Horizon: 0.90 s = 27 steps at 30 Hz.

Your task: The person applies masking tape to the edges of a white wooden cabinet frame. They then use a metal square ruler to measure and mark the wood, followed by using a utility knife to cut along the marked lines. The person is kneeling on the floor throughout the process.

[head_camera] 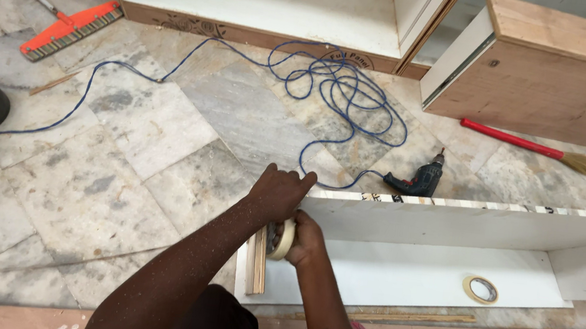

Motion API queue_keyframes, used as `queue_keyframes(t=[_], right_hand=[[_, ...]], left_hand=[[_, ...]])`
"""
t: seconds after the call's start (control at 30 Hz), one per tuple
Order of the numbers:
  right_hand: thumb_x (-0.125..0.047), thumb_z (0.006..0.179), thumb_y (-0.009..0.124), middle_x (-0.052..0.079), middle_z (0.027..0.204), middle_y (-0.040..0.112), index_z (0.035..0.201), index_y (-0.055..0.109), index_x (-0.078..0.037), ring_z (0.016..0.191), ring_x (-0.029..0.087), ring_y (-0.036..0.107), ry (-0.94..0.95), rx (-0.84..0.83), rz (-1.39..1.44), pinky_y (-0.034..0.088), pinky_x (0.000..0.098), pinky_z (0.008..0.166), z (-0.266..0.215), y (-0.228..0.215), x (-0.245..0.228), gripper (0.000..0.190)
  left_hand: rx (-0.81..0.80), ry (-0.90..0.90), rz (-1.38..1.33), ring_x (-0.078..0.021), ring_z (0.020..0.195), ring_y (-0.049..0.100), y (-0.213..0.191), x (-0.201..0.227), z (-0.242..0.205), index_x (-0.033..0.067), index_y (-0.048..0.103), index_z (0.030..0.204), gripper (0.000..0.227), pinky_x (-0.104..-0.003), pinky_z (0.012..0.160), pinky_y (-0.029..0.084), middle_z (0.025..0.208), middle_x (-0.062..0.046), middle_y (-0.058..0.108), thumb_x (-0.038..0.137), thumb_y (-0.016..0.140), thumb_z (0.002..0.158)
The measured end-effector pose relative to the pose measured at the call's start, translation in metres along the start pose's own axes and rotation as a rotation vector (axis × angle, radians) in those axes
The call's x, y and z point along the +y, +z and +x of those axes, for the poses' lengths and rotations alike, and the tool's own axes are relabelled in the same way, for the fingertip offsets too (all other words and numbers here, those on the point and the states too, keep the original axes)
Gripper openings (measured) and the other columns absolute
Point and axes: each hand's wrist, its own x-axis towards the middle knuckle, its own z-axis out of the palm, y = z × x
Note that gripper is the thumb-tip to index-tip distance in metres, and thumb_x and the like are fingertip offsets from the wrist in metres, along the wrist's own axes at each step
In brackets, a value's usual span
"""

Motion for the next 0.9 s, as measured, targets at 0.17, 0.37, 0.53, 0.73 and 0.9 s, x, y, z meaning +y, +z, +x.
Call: queue_keyframes(t=[0.17, 0.37, 0.53, 0.73, 0.9], right_hand=[[-0.02, 0.106, 0.051, 0.011, 0.083, 0.062, 0.109, 0.055, -0.002, 0.065, 0.02, 0.059, -0.061, 0.154, 0.112, 0.057, 0.0369, 0.064, 0.007, -0.034, 0.011, 0.018], [-0.015, 0.102, 0.055, 0.013, 0.085, 0.067, 0.129, 0.05, 0.002, 0.07, 0.021, 0.065, -0.208, 0.318, -0.342, 0.056, 0.0353, 0.065, -0.06, -0.041, 0.013, 0.032], [-0.021, 0.096, 0.058, 0.017, 0.085, 0.074, 0.145, 0.046, -0.009, 0.073, 0.026, 0.074, -0.243, 0.348, -0.695, 0.055, 0.0352, 0.063, -0.128, 0.017, 0.008, 0.052], [-0.027, 0.097, 0.06, 0.015, 0.087, 0.076, 0.155, 0.036, -0.009, 0.08, 0.023, 0.079, -0.55, 0.111, -0.867, 0.061, 0.0343, 0.074, -0.179, 0.097, -0.022, 0.066], [-0.029, 0.097, 0.058, 0.015, 0.087, 0.077, 0.16, 0.031, -0.009, 0.079, 0.021, 0.078, -0.608, 0.01, -0.931, 0.06, 0.0337, 0.074, -0.189, 0.132, -0.034, 0.071]], left_hand=[[0.167, 0.05, 0.008, -0.0319, 0.08, 0.07, 0.022, -0.011, 0.004, 0.0107, 0.05, 0.124, 0.049, -0.051, 0.077, 0.045, 0.089, -0.013, 0.069, 0.015, 0.077, 0.083], [-0.031, 0.046, 0.156, -0.032, 0.095, 0.069, 0.016, -0.01, 0.013, 0.0098, 0.047, 0.132, 0.053, -0.056, 0.085, 0.048, 0.098, -0.013, 0.07, 0.006, 0.07, 0.084], [0.263, 0.072, -0.206, -0.0351, 0.104, 0.066, -0.041, -0.016, -0.013, 0.0094, 0.053, 0.134, 0.071, -0.05, 0.083, 0.052, 0.109, -0.017, 0.069, 0.016, 0.085, 0.072], [0.052, -0.027, -0.634, -0.0216, 0.091, 0.073, -0.079, 0.002, -0.043, 0.0066, 0.072, 0.102, 0.04, -0.036, 0.08, 0.058, 0.095, -0.008, 0.074, 0.031, 0.089, 0.075], [0.094, -0.145, -0.772, -0.0201, 0.082, 0.074, -0.079, 0.015, -0.048, 0.0045, 0.074, 0.086, 0.024, -0.037, 0.075, 0.057, 0.087, -0.007, 0.074, 0.025, 0.084, 0.081]])
